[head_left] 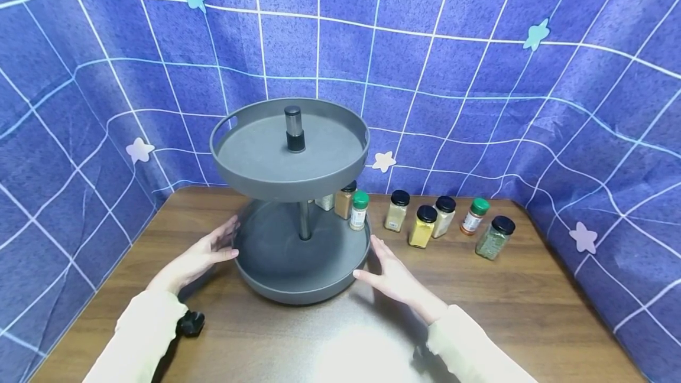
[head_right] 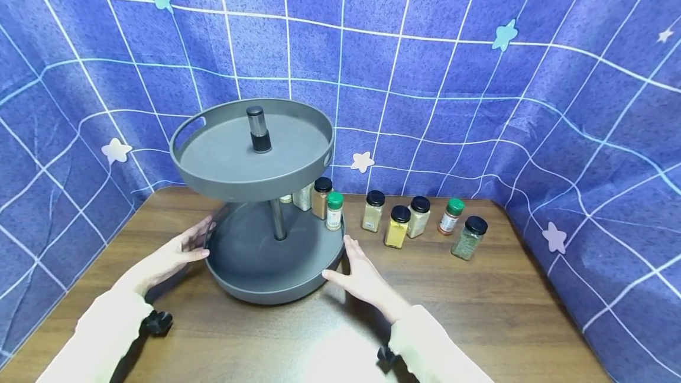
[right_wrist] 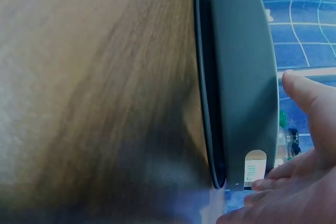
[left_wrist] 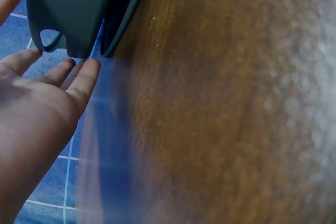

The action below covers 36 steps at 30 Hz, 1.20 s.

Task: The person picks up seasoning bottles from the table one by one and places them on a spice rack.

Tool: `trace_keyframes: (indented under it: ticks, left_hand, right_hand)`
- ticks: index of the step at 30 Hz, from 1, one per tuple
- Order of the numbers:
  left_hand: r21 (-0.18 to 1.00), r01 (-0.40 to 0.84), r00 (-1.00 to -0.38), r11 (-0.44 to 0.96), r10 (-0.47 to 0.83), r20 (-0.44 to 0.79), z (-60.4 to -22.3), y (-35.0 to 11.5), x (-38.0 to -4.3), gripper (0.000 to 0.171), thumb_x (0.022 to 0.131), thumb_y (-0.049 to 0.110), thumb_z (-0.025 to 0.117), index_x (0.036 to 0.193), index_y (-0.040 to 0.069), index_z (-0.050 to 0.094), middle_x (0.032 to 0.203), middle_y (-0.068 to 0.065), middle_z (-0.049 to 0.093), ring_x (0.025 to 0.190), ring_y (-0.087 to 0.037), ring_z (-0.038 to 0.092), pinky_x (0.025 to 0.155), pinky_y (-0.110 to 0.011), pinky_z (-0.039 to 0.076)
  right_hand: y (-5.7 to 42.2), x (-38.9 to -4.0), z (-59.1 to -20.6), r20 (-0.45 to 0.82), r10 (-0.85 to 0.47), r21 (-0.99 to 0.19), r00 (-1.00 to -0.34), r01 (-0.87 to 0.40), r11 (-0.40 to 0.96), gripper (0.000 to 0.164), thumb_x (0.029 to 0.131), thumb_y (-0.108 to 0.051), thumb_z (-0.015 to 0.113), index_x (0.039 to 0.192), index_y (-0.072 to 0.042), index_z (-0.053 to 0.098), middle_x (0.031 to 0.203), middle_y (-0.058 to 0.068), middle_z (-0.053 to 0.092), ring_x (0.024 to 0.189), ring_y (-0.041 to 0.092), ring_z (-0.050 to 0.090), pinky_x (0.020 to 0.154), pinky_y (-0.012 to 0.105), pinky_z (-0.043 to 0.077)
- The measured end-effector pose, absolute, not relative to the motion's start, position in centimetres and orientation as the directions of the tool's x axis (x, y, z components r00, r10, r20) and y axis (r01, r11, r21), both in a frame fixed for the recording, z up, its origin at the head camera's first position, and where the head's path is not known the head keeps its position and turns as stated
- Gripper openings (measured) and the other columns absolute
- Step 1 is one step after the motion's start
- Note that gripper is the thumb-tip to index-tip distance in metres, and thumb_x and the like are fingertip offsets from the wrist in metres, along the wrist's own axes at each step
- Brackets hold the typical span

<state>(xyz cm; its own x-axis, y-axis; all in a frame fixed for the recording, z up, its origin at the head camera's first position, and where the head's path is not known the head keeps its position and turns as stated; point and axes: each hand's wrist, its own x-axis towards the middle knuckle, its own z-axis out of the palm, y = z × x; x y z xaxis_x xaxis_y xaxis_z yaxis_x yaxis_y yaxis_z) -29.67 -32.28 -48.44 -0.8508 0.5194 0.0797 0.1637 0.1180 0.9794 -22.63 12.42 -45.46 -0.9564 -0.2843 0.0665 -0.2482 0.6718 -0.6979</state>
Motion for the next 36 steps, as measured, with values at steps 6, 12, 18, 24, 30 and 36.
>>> trace_keyframes:
  ticks: [6, 12, 18, 24, 30, 36]
  left_hand:
    - [0.976, 0.171, -0.85, 0.135, 0.521, 0.077, -48.1, -32.2, -29.7, 0.083, 0.091, 0.0, 0.056, 0.151, 0.005, -0.001, 0.156, -0.024, -0.003, 0.139, -0.049, -0.002, 0.094, -0.01, 0.035]
    - [0.979, 0.163, -0.85, 0.122, 0.521, 0.076, -48.0, -32.1, -29.7, 0.086, 0.089, -0.001, 0.059, 0.152, 0.005, -0.001, 0.156, -0.024, -0.004, 0.139, -0.048, -0.001, 0.096, -0.014, 0.038]
    - [0.974, 0.187, -0.845, 0.127, 0.527, 0.093, -48.4, -32.3, -29.9, 0.088, 0.088, -0.002, 0.06, 0.152, 0.006, 0.0, 0.156, -0.023, -0.003, 0.139, -0.048, 0.001, 0.096, -0.012, 0.037]
    - [0.97, 0.199, -0.848, 0.143, 0.521, 0.097, -48.7, -32.5, -30.0, 0.088, 0.088, -0.003, 0.06, 0.152, 0.007, 0.001, 0.156, -0.025, -0.002, 0.138, -0.049, 0.004, 0.095, -0.012, 0.037]
    - [0.969, 0.193, -0.85, 0.152, 0.52, 0.088, -48.4, -32.3, -29.7, 0.089, 0.088, -0.002, 0.061, 0.152, 0.008, 0.001, 0.156, -0.025, -0.003, 0.138, -0.049, 0.003, 0.095, -0.011, 0.036]
    - [0.967, 0.189, -0.855, 0.168, 0.513, 0.078, -48.4, -32.2, -29.7, 0.088, 0.088, -0.001, 0.061, 0.153, 0.01, 0.002, 0.155, -0.025, -0.005, 0.138, -0.05, 0.003, 0.093, -0.01, 0.036]
  right_hand:
    - [12.5, -23.6, -45.3, 0.057, -0.274, -0.704, -0.96, -0.233, 0.671, 0.092, 0.083, -0.047, 0.066, 0.15, -0.004, 0.02, 0.155, 0.016, 0.021, 0.142, 0.034, 0.018, 0.112, 0.051, 0.019]
    - [12.7, -24.7, -45.4, 0.05, -0.277, -0.696, -0.96, -0.232, 0.68, 0.091, 0.084, -0.048, 0.065, 0.15, -0.005, 0.019, 0.155, 0.016, 0.021, 0.142, 0.032, 0.019, 0.112, 0.05, 0.02]
    - [12.8, -25.6, -45.3, 0.036, -0.278, -0.697, -0.96, -0.223, 0.681, 0.089, 0.086, -0.048, 0.062, 0.15, -0.004, 0.018, 0.155, 0.017, 0.021, 0.142, 0.034, 0.019, 0.112, 0.05, 0.019]
    - [12.9, -26.6, -45.3, 0.032, -0.281, -0.701, -0.959, -0.222, 0.678, 0.089, 0.086, -0.048, 0.061, 0.15, -0.002, 0.019, 0.155, 0.018, 0.021, 0.142, 0.034, 0.02, 0.112, 0.05, 0.019]
    - [12.9, -27.4, -45.2, 0.03, -0.277, -0.707, -0.96, -0.216, 0.674, 0.089, 0.086, -0.05, 0.061, 0.15, -0.003, 0.02, 0.154, 0.017, 0.023, 0.141, 0.033, 0.023, 0.112, 0.05, 0.021]
    - [12.8, -27.8, -45.2, 0.033, -0.276, -0.703, -0.961, -0.219, 0.676, 0.089, 0.087, -0.05, 0.06, 0.15, -0.003, 0.019, 0.155, 0.016, 0.021, 0.141, 0.033, 0.022, 0.112, 0.05, 0.02]
